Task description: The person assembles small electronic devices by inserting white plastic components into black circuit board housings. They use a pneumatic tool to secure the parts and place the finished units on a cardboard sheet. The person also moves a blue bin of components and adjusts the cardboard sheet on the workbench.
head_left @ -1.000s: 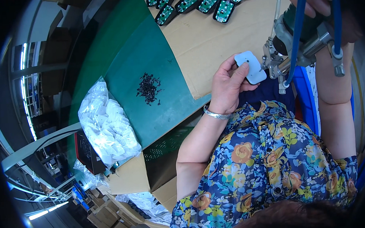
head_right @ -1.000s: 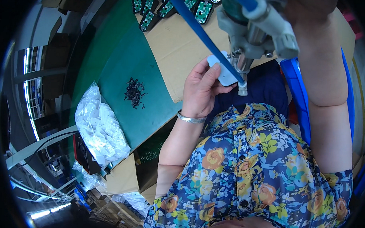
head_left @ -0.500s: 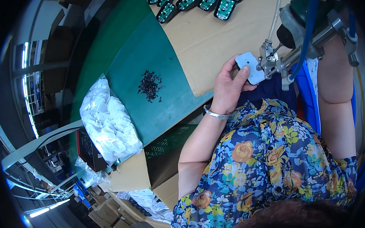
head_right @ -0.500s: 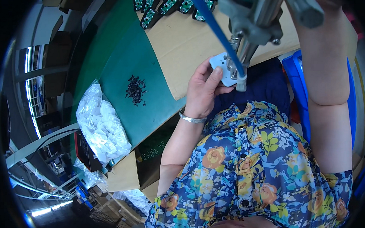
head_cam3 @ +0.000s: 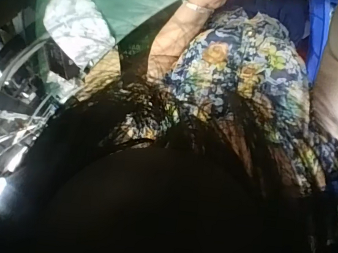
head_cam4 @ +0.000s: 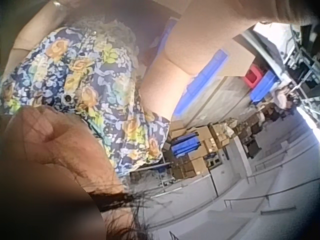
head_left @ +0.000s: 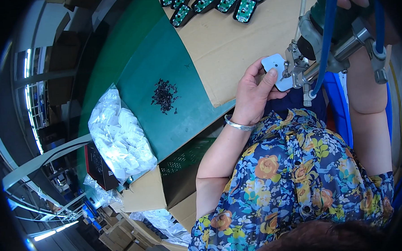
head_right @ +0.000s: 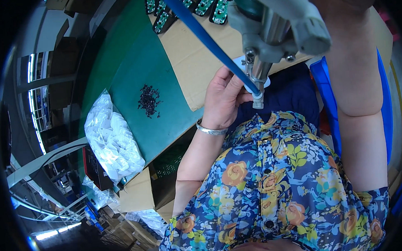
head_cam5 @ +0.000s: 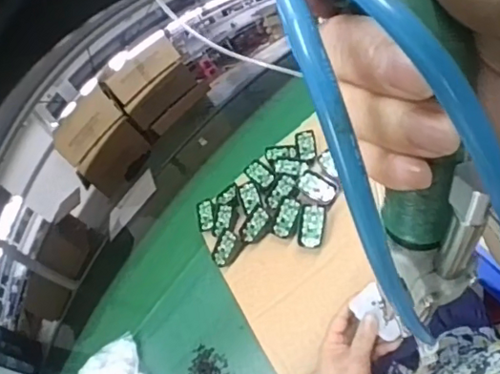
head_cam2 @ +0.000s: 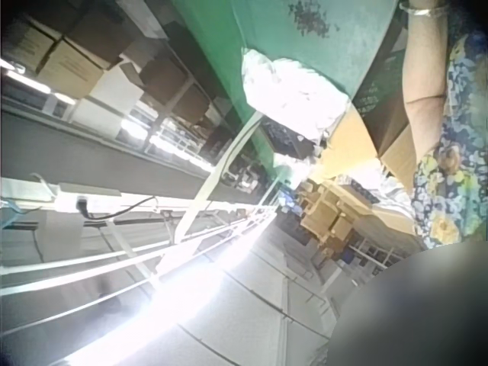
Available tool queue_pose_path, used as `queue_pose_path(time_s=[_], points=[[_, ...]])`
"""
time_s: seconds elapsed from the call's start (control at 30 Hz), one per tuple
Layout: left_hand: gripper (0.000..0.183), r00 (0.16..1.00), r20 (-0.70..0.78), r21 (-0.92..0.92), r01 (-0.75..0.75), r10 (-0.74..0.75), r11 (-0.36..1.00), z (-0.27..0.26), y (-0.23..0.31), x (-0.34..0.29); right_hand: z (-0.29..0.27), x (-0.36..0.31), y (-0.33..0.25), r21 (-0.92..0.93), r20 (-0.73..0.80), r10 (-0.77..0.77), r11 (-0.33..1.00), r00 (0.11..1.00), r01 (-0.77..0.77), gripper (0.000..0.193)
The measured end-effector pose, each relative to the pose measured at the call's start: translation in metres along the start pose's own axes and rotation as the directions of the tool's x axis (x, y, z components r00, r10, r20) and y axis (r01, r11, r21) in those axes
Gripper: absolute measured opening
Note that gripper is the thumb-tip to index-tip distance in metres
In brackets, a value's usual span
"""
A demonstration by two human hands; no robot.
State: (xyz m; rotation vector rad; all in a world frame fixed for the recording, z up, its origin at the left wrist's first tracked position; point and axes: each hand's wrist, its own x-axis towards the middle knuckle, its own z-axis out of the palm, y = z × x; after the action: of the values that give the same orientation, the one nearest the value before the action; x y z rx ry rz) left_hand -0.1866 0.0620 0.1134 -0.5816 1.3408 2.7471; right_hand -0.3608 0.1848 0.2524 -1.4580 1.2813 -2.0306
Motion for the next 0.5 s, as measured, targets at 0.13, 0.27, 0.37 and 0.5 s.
queue_pose_path(time_s=[0.13, 0.27, 0.37, 0.5], points=[[0.026, 1.000, -0.003, -0.009, 0.017, -0.017, 1.000, 0.003, 0.001, 0.003, -0.006, -0.005, -0.006, -0.029, -0.027, -0.002, 1.000, 1.000, 0.001, 0.037], [0.026, 0.999, -0.039, 0.037, -0.022, 0.023, 0.999, 0.000, -0.004, 0.001, -0.003, -0.004, 0.000, -0.013, 0.001, 0.001, 1.000, 1.000, -0.001, 0.037], [0.028, 0.993, -0.064, 0.107, -0.095, 0.102, 0.990, -0.007, -0.003, 0.005, 0.000, -0.007, 0.000, -0.025, -0.001, 0.001, 1.000, 1.000, -0.001, 0.038], [0.034, 0.963, -0.186, 0.099, -0.180, 0.195, 0.979, -0.026, 0.020, -0.007, -0.006, -0.007, -0.003, -0.043, -0.013, 0.002, 0.999, 1.000, -0.002, 0.038]])
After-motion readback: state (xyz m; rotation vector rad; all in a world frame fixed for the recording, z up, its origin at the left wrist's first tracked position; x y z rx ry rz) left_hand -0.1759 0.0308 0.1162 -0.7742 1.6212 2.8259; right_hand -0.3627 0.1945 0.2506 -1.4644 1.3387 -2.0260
